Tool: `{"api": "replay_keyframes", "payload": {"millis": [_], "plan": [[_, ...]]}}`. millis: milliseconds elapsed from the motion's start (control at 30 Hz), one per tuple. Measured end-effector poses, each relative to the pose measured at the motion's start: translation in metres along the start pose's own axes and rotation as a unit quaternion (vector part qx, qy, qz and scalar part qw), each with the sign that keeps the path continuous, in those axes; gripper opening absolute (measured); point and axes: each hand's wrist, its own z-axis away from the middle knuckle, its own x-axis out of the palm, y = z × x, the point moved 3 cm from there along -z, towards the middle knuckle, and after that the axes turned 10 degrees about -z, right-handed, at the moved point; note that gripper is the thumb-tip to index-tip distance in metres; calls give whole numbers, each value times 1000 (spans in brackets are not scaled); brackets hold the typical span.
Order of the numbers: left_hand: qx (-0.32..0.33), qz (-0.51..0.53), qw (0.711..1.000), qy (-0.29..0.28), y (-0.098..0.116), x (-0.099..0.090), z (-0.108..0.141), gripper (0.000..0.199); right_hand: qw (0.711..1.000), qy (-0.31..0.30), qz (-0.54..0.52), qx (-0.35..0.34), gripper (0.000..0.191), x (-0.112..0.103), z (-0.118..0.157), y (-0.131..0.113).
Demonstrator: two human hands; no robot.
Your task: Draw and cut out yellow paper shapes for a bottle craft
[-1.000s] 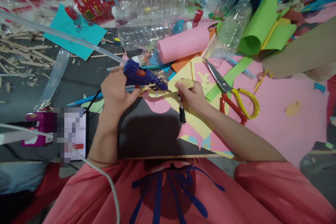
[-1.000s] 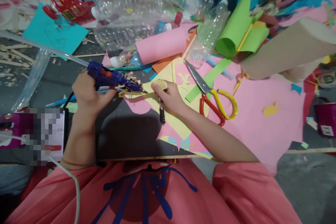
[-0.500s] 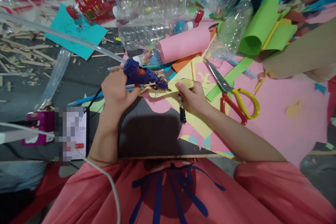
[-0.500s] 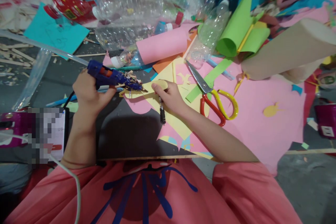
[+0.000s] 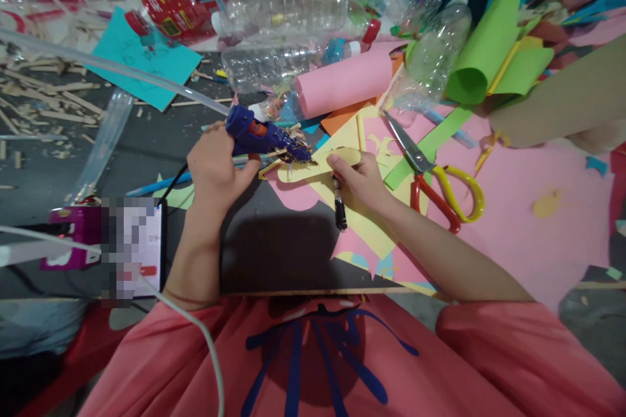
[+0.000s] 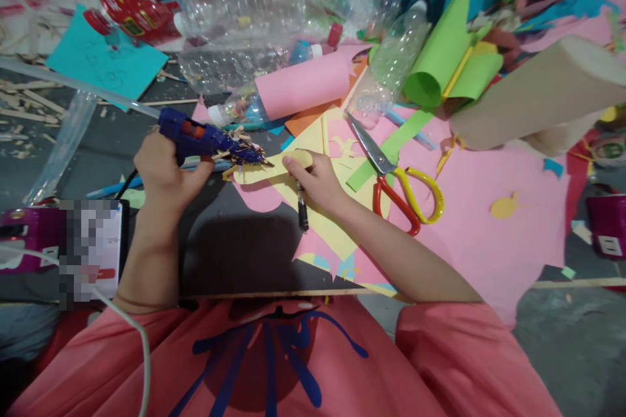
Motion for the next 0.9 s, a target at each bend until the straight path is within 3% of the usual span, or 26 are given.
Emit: {"api": "replay_keyframes", "payload": {"millis": [433,900], "plan": [[-10,5,1000,-7,-5,-2,0,26,1000,-7,-4,-5,53,0,0,-1],[-12,-37,999,35,-4,-4,-1,23,1000,-9,2,0,52,1,0,-3]]}}
